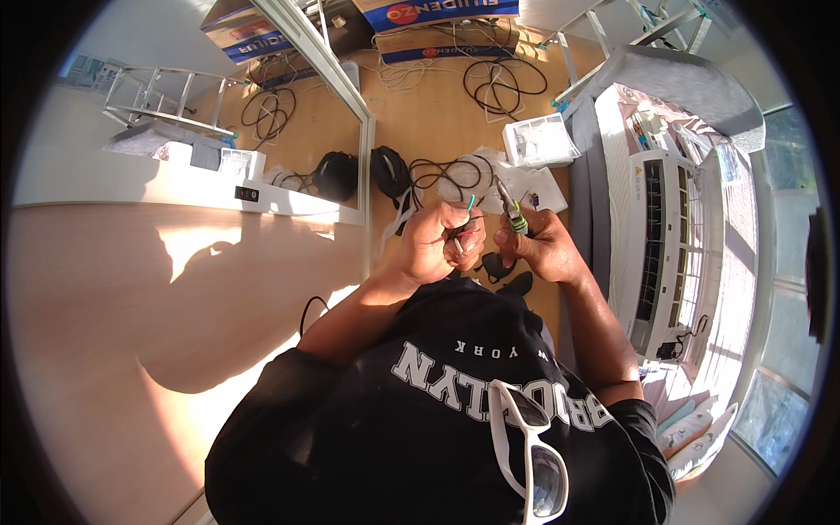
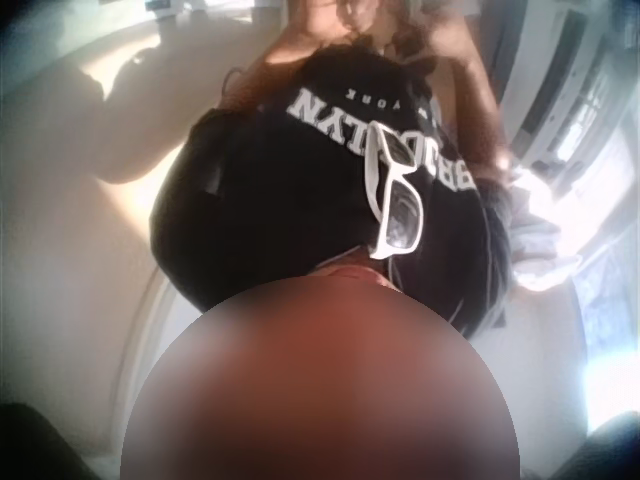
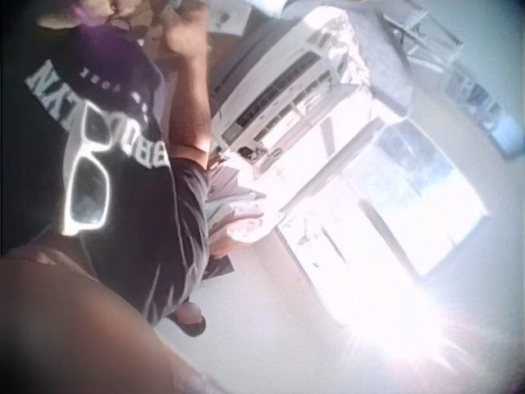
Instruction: The person strips and twists electrical wires, then uses a cordless drill to secure the indoor air conditioner unit to the wall. They connect the wires to the unit's terminal block and tuck them into the wiring compartment.
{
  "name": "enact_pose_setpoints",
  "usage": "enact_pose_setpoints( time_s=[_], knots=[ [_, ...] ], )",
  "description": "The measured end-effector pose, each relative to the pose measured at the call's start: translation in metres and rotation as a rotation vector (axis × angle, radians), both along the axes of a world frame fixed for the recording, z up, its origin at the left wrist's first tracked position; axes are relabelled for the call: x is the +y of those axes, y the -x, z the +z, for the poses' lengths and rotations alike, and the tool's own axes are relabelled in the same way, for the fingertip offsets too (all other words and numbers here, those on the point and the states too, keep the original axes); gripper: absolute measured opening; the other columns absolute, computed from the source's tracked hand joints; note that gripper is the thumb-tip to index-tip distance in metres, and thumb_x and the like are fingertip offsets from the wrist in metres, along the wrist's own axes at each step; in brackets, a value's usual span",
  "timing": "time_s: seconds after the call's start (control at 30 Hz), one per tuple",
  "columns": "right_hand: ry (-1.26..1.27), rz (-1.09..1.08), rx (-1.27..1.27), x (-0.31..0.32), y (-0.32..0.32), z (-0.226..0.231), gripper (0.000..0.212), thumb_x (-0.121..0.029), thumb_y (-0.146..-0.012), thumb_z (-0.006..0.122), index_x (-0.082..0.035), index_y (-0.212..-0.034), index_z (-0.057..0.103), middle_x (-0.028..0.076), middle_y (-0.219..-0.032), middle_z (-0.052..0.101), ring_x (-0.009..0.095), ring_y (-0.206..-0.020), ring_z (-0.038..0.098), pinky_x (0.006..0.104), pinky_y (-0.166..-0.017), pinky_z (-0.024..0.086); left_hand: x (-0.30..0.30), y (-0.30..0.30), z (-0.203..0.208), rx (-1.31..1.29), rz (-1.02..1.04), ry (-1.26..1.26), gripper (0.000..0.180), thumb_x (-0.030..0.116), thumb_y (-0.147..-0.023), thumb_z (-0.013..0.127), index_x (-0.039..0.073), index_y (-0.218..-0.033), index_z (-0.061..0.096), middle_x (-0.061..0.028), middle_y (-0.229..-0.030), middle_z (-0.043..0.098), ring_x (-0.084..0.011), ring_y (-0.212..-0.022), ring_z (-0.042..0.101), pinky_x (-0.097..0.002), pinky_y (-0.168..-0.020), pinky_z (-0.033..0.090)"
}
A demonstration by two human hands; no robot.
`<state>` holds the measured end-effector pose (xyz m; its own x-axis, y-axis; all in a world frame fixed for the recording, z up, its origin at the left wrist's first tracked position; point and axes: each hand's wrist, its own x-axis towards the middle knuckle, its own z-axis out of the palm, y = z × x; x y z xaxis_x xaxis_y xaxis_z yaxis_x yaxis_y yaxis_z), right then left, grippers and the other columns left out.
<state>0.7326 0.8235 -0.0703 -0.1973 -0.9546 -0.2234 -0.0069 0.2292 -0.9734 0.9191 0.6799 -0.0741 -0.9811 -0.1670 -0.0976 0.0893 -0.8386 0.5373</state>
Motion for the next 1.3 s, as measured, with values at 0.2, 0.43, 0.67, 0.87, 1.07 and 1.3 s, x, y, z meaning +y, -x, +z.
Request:
enact_pose_setpoints(
  time_s=[0.2,0.43,0.67,0.87,1.07,1.3],
  knots=[
    [0.243,0.291,0.467,0.000,0.022,0.024,0.031,-0.027,-0.088,0.087,0.000,-0.079,0.075,0.014,-0.073,0.066,0.034,-0.094,0.064,0.0458,-0.081,0.053,0.002,-0.009,0.005,-0.173,-0.058,0.465,0.036,0.027,-0.103,0.048,0.002,-0.078,0.055,-0.0063,-0.068,0.052,-0.0168,-0.060,0.048,-0.0327,-0.058,0.040],
    [0.262,0.304,0.453,0.001,0.012,0.024,0.032,-0.030,-0.089,0.087,0.000,-0.087,0.076,0.018,-0.075,0.069,0.037,-0.075,0.066,0.0483,-0.069,0.052,0.002,-0.008,0.008,-0.177,-0.114,0.415,0.032,0.022,-0.101,0.049,0.001,-0.077,0.054,-0.0064,-0.069,0.052,-0.0154,-0.059,0.048,-0.0313,-0.055,0.039],
    [0.133,0.209,0.306,0.009,0.002,0.003,0.036,-0.035,-0.093,0.085,0.000,-0.089,0.077,0.017,-0.072,0.068,0.033,-0.062,0.065,0.0447,-0.060,0.048,0.004,-0.001,0.007,-0.191,-0.074,0.184,0.025,0.022,-0.101,0.053,0.001,-0.090,0.060,-0.0040,-0.072,0.050,-0.0131,-0.057,0.044,-0.0278,-0.053,0.036],
    [-0.054,0.150,0.227,0.013,0.009,0.011,0.040,-0.039,-0.096,0.081,0.000,-0.092,0.077,0.017,-0.075,0.071,0.029,-0.064,0.066,0.0430,-0.061,0.049,0.006,0.010,0.015,-0.309,0.103,0.165,0.020,0.017,-0.099,0.061,-0.002,-0.101,0.066,-0.0009,-0.076,0.055,-0.0054,-0.057,0.042,-0.0264,-0.051,0.036],
    [0.063,0.206,0.340,0.019,0.014,0.019,0.035,-0.035,-0.092,0.083,-0.001,-0.100,0.080,0.015,-0.079,0.073,0.034,-0.082,0.070,0.0453,-0.074,0.053,0.006,0.007,0.010,-0.283,-0.032,0.213,0.016,0.013,-0.100,0.062,-0.002,-0.102,0.066,-0.0013,-0.078,0.057,-0.0040,-0.056,0.041,-0.0235,-0.052,0.036],
    [0.157,0.284,0.476,0.023,0.019,0.015,0.033,-0.034,-0.090,0.086,-0.003,-0.098,0.082,0.015,-0.081,0.073,0.039,-0.098,0.067,0.0474,-0.083,0.054,0.006,0.007,0.007,-0.277,-0.115,0.183,0.013,0.012,-0.098,0.063,-0.001,-0.102,0.065,-0.0017,-0.080,0.058,-0.0025,-0.056,0.040,-0.0213,-0.051,0.033]
  ],
)
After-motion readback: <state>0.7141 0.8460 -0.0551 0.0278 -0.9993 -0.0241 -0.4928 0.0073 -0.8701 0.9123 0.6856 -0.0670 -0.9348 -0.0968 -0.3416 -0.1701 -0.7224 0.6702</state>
